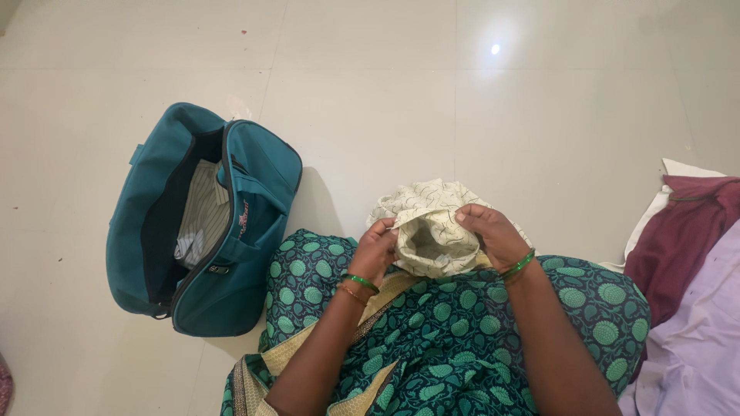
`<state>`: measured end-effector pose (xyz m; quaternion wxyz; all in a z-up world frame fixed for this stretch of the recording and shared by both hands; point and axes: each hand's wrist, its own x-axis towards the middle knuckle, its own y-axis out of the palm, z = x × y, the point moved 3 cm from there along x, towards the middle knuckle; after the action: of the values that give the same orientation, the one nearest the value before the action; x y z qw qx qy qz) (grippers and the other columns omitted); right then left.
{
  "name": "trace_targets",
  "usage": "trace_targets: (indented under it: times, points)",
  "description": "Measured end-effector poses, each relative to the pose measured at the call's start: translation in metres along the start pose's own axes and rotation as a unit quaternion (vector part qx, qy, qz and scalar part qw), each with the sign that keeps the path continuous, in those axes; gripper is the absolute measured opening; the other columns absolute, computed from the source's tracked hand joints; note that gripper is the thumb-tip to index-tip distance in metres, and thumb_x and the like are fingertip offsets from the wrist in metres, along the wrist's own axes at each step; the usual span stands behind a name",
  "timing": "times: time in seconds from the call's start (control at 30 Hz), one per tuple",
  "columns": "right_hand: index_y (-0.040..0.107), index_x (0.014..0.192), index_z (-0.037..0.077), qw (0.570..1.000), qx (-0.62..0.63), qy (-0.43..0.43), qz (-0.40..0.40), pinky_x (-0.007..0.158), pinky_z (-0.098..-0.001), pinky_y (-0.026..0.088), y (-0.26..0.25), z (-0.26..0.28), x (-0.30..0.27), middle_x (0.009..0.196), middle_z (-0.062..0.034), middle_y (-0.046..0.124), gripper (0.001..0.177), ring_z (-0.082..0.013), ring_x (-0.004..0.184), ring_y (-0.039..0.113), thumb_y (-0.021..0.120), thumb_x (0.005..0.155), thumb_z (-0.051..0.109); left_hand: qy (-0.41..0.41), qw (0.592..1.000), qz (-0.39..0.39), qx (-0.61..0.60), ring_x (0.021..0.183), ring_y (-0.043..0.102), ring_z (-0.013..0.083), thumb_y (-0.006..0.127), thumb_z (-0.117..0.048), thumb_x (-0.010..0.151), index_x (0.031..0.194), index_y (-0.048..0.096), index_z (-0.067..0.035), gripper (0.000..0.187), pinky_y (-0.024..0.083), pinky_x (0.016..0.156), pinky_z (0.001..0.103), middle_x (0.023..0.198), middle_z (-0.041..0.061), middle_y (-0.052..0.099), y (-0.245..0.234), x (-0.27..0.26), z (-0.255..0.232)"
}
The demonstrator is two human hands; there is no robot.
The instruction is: The person picks up a patterned shirt from the floor, buttons it by hand, and lays it flat to begin folding it next to a blue travel bag.
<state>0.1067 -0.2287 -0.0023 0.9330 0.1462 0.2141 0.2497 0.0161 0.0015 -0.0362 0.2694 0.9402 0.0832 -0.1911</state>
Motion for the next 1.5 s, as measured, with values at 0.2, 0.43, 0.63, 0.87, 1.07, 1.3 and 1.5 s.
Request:
trace_targets:
  times: [0.2,0.43,0.63,0.87,1.07,1.3,1.5]
  points:
    - [0.069,0.101,0.001,1.0,0.001,-0.004,-0.016,0.074,-0.0282,0.057,-0.003,0.0,0.002,0.089,-0.0047,0.073,0.016,-0.0122,0.079,0.068,0.063,0.098,0.015,0.151,0.902,-0.05,0.402,0.057,0.046,0.0118,0.066,-0.031,0.108,0.079,0.067,-0.005,0.039,0.041,0.052,0.026,0.067,0.004,0.06,-0.016,0.003,0.015]
    - [0.07,0.103,-0.001,1.0,0.023,-0.005,0.015,0.072,-0.0289,0.055,-0.013,-0.012,0.007,0.089,-0.0057,0.071,0.017,-0.0133,0.078,0.066,0.065,0.098,0.016,0.007,0.994,0.101,0.048,0.072,0.069,0.0134,0.059,-0.029,0.106,0.091,0.073,-0.006,0.03,0.06,0.07,0.031,0.083,0.006,0.074,-0.001,-0.015,-0.007]
    - [0.069,0.119,0.01,0.978,-0.196,-0.059,-0.029,0.094,-0.0381,0.051,0.013,0.008,-0.009,0.109,-0.0063,0.07,0.036,-0.022,0.108,0.062,0.07,0.09,0.032,0.027,0.982,0.109,-0.154,0.108,0.069,0.0192,0.05,-0.024,0.109,0.125,0.062,-0.001,0.03,0.056,0.098,0.038,0.118,0.01,0.071,0.014,-0.023,-0.032]
    - [0.066,0.116,0.012,0.855,-0.459,-0.242,-0.017,0.091,-0.0439,0.054,0.048,0.028,-0.022,0.125,-0.0074,0.06,0.041,-0.0256,0.12,0.057,0.074,0.084,0.036,0.047,0.98,0.117,-0.153,0.103,0.068,0.018,0.054,-0.019,0.11,0.119,0.063,-0.001,0.022,0.057,0.093,0.037,0.112,0.009,0.071,0.0,-0.007,-0.018]
    - [0.065,0.101,0.01,0.772,-0.551,-0.238,-0.208,0.077,-0.0315,0.059,0.041,0.025,-0.023,0.103,-0.0058,0.066,0.008,-0.0171,0.089,0.071,0.066,0.094,0.014,0.015,0.989,0.085,-0.121,0.103,0.068,0.0191,0.055,-0.017,0.106,0.123,0.063,-0.005,0.022,0.058,0.091,0.037,0.114,0.009,0.069,0.003,-0.015,-0.027]
    - [0.059,0.105,0.005,0.809,-0.5,-0.23,-0.209,0.07,-0.0348,0.055,0.047,0.023,-0.014,0.091,-0.0083,0.063,0.02,-0.0197,0.079,0.066,0.065,0.086,0.004,0.024,0.985,0.095,-0.144,0.11,0.067,0.0181,0.054,-0.017,0.105,0.126,0.061,-0.007,0.025,0.058,0.095,0.038,0.123,0.007,0.067,0.015,-0.022,-0.032]
    - [0.063,0.099,0.005,0.827,-0.46,-0.225,-0.232,0.066,-0.0325,0.054,0.042,0.014,-0.011,0.086,-0.0062,0.063,0.016,-0.0167,0.072,0.063,0.065,0.084,0.002,0.11,0.987,0.043,0.107,0.104,0.065,0.0185,0.075,-0.014,0.088,0.123,0.065,-0.011,0.036,0.056,0.09,0.036,0.115,0.008,0.068,0.012,-0.022,-0.039]
